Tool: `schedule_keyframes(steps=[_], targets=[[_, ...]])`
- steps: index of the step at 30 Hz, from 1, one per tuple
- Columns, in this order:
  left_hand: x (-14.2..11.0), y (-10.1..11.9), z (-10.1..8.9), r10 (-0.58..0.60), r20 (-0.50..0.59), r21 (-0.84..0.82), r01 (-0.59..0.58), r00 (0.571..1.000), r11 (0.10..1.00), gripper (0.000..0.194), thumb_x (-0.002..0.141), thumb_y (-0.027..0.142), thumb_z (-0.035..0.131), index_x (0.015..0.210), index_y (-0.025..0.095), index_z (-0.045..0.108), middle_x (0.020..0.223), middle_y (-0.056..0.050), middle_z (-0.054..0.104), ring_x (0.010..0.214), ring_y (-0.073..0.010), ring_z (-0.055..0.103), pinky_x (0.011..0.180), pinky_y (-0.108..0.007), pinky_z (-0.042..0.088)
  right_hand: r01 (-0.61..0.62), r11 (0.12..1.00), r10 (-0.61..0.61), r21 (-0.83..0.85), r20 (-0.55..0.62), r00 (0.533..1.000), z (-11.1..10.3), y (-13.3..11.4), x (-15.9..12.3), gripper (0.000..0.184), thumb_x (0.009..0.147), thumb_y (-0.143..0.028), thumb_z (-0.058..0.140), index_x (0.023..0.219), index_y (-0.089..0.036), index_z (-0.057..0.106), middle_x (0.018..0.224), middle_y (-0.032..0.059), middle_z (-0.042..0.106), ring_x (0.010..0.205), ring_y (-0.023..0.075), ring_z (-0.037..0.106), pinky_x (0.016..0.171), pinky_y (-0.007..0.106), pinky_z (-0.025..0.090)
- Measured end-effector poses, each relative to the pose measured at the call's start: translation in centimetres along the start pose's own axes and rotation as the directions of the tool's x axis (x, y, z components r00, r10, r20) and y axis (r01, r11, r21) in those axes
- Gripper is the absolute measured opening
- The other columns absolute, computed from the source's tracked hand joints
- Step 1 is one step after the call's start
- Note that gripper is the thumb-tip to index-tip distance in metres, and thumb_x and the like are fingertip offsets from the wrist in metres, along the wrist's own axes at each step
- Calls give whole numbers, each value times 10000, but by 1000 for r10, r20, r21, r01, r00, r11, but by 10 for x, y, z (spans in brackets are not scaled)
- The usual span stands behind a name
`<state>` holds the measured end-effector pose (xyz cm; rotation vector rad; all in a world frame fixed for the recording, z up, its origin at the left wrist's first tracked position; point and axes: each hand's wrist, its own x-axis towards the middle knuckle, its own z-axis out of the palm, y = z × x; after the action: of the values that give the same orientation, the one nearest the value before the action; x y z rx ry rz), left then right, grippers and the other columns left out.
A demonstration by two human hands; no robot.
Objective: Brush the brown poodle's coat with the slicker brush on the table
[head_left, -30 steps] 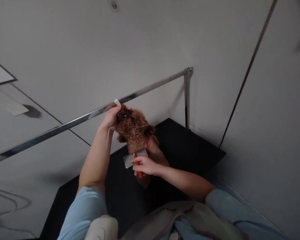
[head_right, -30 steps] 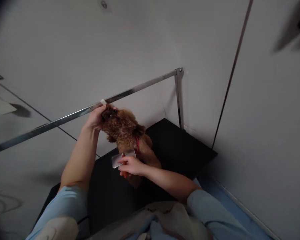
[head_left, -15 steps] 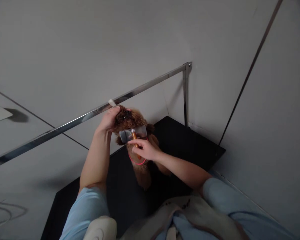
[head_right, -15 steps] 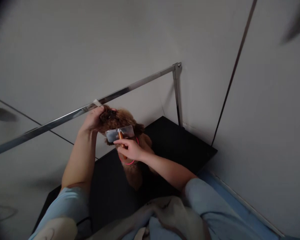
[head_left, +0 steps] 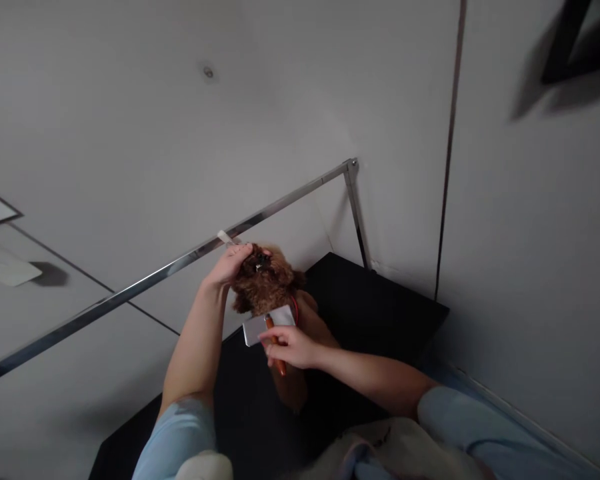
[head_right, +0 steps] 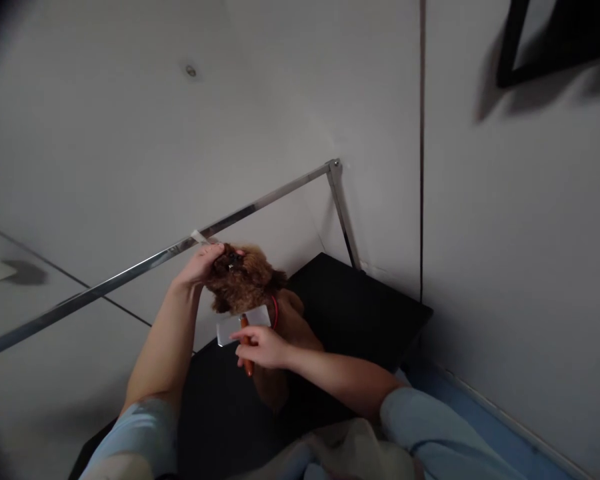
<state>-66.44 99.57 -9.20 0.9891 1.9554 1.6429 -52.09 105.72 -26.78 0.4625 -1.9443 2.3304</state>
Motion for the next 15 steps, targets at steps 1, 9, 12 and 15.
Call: schedule_keyframes(steps=[1, 9, 12, 15], targets=[[1, 1, 0, -12, 1, -15, 12, 1000, 1000, 404, 657, 504, 728, 752, 111, 738, 750, -117, 718, 649, -200, 661, 620, -287, 527, 67, 998, -68, -9, -16, 998, -1, -3, 0, 444, 812, -202, 576, 1251, -139, 579, 761, 14, 645, 670, 105, 595, 627, 228, 464], [3, 9, 2, -65, -70, -77, 59, 995, 995, 366, 648, 468, 718, 749, 116, 728, 743, -110, 713, 638, -203, 657, 615, -303, 536, 16, 1000, -17, -9, -62, 998, -13, -19, 8, 464, 805, -163, 543, 1268, -143, 559, 710, -12, 626, 580, 83, 550, 585, 217, 448], [5, 10, -1, -86, -68, -67, 81, 994, 994, 391, 659, 483, 702, 774, 109, 713, 755, -118, 711, 650, -213, 660, 617, -309, 534, 210, 976, -215, -66, -93, 972, -17, -29, 12, 438, 805, -195, 574, 1242, -166, 581, 780, 2, 641, 701, 102, 582, 669, 232, 465], [7, 8, -5, -72, -76, -63, 67, 994, 996, 372, 654, 476, 706, 750, 116, 697, 773, -117, 715, 657, -204, 657, 622, -303, 533, 130, 982, -145, -137, -108, 983, -14, -24, 12, 408, 773, -117, 564, 1177, -135, 619, 719, -11, 620, 649, 92, 555, 625, 215, 443]])
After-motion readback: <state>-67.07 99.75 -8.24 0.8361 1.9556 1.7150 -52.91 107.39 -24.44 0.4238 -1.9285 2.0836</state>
